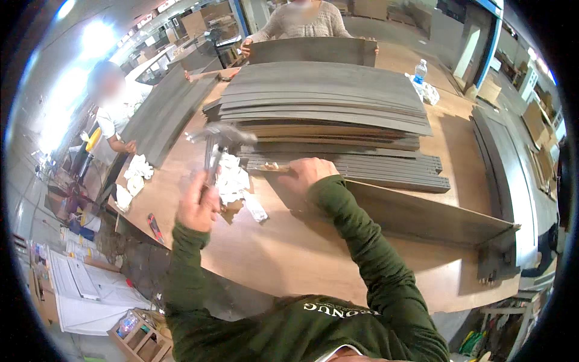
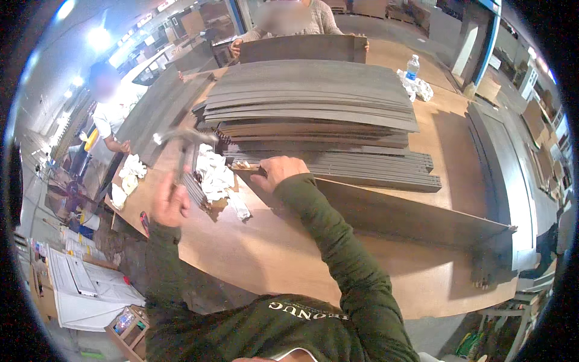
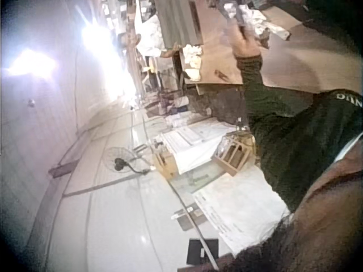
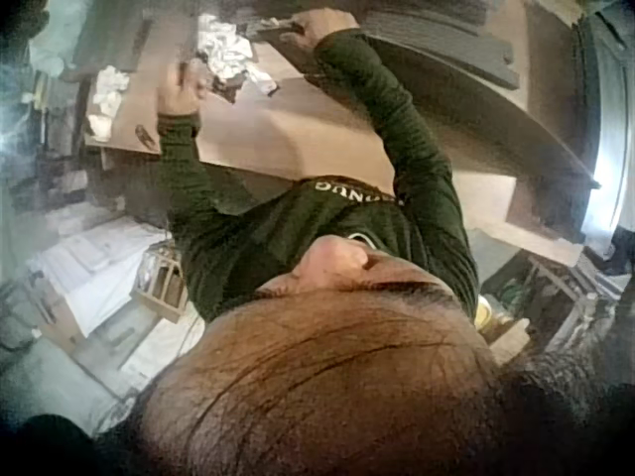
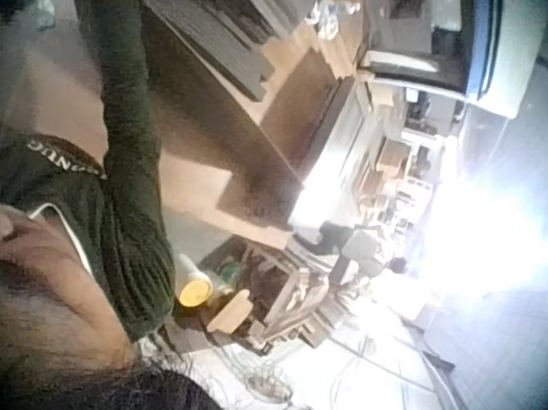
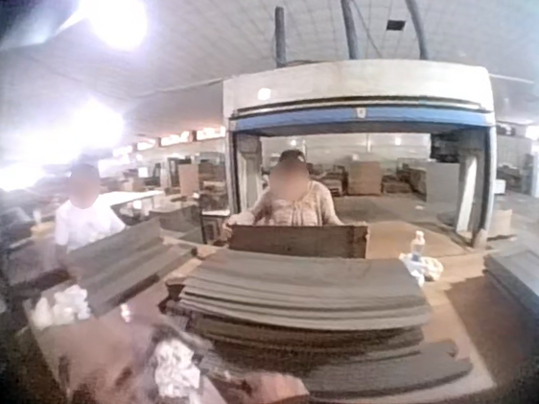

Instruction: The person assembles cabinet door frames by hammering wooden stiles and rails together, handling the pieces by hand and with a hammer.

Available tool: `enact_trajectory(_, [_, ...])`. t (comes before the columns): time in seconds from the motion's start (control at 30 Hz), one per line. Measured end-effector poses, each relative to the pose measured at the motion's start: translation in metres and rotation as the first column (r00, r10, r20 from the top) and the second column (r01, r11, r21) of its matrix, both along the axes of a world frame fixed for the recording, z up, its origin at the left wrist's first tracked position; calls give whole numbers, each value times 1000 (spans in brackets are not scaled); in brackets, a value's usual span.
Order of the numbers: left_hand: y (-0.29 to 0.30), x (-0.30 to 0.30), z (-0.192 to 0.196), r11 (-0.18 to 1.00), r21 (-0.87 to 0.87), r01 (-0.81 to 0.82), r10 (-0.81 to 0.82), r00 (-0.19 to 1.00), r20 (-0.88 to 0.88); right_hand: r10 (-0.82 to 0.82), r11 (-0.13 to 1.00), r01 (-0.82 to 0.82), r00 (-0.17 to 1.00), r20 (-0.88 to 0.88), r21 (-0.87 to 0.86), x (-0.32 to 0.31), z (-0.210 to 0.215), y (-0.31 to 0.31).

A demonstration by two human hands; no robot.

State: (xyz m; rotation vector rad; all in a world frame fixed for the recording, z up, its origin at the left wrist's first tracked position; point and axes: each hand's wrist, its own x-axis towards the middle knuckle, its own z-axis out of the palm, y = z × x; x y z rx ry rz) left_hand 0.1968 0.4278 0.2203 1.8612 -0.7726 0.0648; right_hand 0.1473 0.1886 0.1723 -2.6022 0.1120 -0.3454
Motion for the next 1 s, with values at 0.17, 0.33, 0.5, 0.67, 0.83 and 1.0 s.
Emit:
enact_trajectory(0.17, [-5,16,0,955,-297,-6,4,1000,-9,-20,1000,20,999,-48,4,-1,0,-5])
enact_trajectory(0.33, [-4,18,-55,950,308,43,-88,987,134,-22,1000,21,993,-120,-13,7,3,-2])
enact_trajectory(0.5, [-4,41,-51,997,69,-35,33,999,35,-25,998,16,987,-160,-58,6,-5,-8])
enact_trajectory(0.67, [-7,22,-65,917,397,46,-132,972,192,19,999,-24,992,-124,-38,7,-4,-5])
enact_trajectory(0.83, [-7,12,-18,936,333,116,-65,985,-160,-11,989,6,999,32,148,0,2,-5])
enact_trajectory(1.0, [-26,-5,28,998,-54,-14,19,996,90,-5,988,-17,990,144,154,1,-11,-18])
